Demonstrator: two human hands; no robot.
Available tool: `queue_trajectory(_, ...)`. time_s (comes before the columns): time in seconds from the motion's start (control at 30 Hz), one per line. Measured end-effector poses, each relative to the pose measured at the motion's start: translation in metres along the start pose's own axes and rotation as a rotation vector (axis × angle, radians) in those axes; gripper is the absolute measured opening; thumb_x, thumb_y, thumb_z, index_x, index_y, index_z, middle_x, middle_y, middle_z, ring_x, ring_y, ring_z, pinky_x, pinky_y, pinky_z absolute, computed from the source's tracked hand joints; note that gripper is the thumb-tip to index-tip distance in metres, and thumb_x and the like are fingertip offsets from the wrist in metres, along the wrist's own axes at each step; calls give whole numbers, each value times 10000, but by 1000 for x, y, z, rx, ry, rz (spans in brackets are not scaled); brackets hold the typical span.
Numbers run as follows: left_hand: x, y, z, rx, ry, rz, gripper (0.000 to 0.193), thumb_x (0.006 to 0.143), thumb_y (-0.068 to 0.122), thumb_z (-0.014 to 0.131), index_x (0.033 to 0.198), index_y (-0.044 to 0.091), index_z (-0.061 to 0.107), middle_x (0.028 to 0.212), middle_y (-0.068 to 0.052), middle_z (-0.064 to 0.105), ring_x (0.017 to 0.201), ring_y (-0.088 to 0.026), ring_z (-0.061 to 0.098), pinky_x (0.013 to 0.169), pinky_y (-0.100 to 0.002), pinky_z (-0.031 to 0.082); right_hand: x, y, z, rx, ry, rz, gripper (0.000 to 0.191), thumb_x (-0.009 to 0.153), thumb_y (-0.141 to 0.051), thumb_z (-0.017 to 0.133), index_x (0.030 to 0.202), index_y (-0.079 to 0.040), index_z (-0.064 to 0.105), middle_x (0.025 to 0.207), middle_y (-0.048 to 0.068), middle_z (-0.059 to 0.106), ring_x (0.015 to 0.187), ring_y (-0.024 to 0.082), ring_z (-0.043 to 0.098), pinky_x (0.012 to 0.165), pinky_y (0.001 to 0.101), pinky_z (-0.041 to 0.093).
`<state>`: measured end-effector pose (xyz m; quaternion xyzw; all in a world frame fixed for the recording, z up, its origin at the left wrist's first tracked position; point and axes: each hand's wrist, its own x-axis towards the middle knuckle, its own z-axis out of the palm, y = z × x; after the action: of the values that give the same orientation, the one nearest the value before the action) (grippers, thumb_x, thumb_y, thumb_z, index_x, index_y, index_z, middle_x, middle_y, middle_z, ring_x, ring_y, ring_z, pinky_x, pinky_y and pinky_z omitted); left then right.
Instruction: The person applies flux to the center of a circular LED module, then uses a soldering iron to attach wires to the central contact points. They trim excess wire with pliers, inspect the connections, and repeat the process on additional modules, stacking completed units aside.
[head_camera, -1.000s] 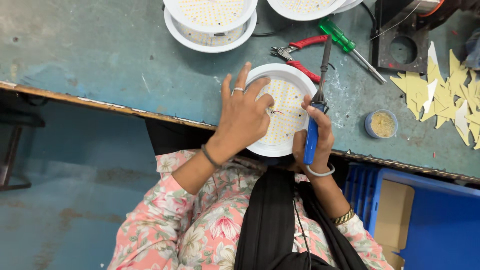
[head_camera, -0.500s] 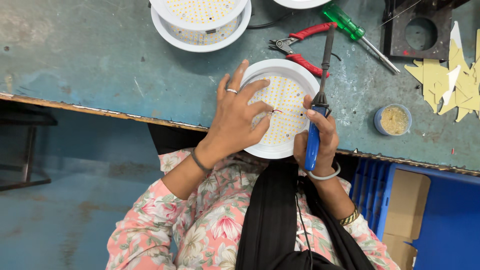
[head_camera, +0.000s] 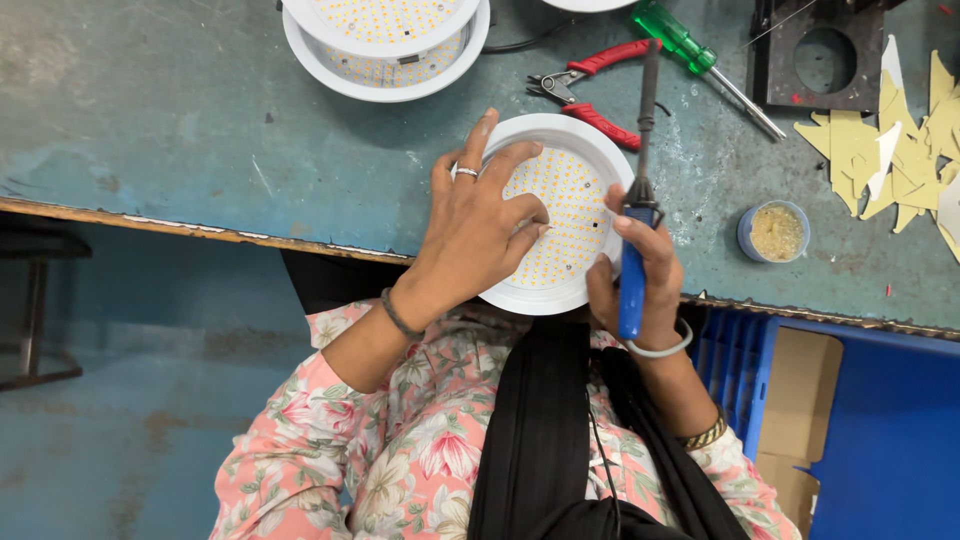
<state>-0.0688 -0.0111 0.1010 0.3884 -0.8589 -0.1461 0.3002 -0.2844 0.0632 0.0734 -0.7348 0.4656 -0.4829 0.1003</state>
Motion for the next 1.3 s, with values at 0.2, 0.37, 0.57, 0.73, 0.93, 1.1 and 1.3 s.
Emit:
queue_trajectory(0.2,0,-8,-2,-33,17,34,55,808,204,811,806,175,764,1442,-86,556,1493,-467,306,1012,-578,363,-30,16,-33,-109,246,37,301,1015,-222,596,1243,-79,461,1325,228,695,1221,320,675,1041,400,506)
queue_trajectory(0.37,-2,-9,-2,-17,49,48,76,817,200,807,795,157,748,1392,-76,603,1484,-469,341,994,-563,374,-53,43,-61,-125,460,53,312,1138,-329,563,1250,-88,398,1463,259,562,1393,350,564,1260,490,429)
queue_trajectory(0.57,-4,-8,-4,18,49,55,76,819,207,812,825,156,756,1337,-61,643,1490,-452,367,1005,-536,381,-64,51,-85,-306,270,288,723,972,-320,874,1387,-108,321,1677,250,340,1593,353,351,1341,439,232)
queue_trajectory(0.73,-2,-4,-7,-11,27,50,61,784,202,816,829,181,781,1321,-42,657,1474,-455,386,967,-524,378,-62,54,-84,-404,262,383,864,836,-161,947,1412,-105,305,1705,239,310,1514,362,425,1292,433,326)
queue_trajectory(0.93,0,9,-4,13,71,-5,68,753,204,816,811,187,784,1324,-55,647,1452,-458,395,993,-539,375,-42,54,-79,-180,315,418,873,839,62,880,1424,-149,267,1727,240,255,1430,312,570,1193,389,509)
queue_trajectory(1.1,0,19,5,3,105,7,61,794,195,803,813,146,773,1353,-108,632,1454,-457,397,986,-548,391,-29,16,-77,21,278,290,944,841,108,838,1467,-244,225,1710,203,246,1416,298,533,1114,379,543)
queue_trajectory(1.3,-5,10,3,-50,111,24,74,808,179,777,823,108,763,1339,-137,632,1456,-454,390,979,-555,413,-7,-10,-62,263,11,171,991,780,118,813,1461,-321,243,1715,160,227,1440,294,508,1104,407,569)
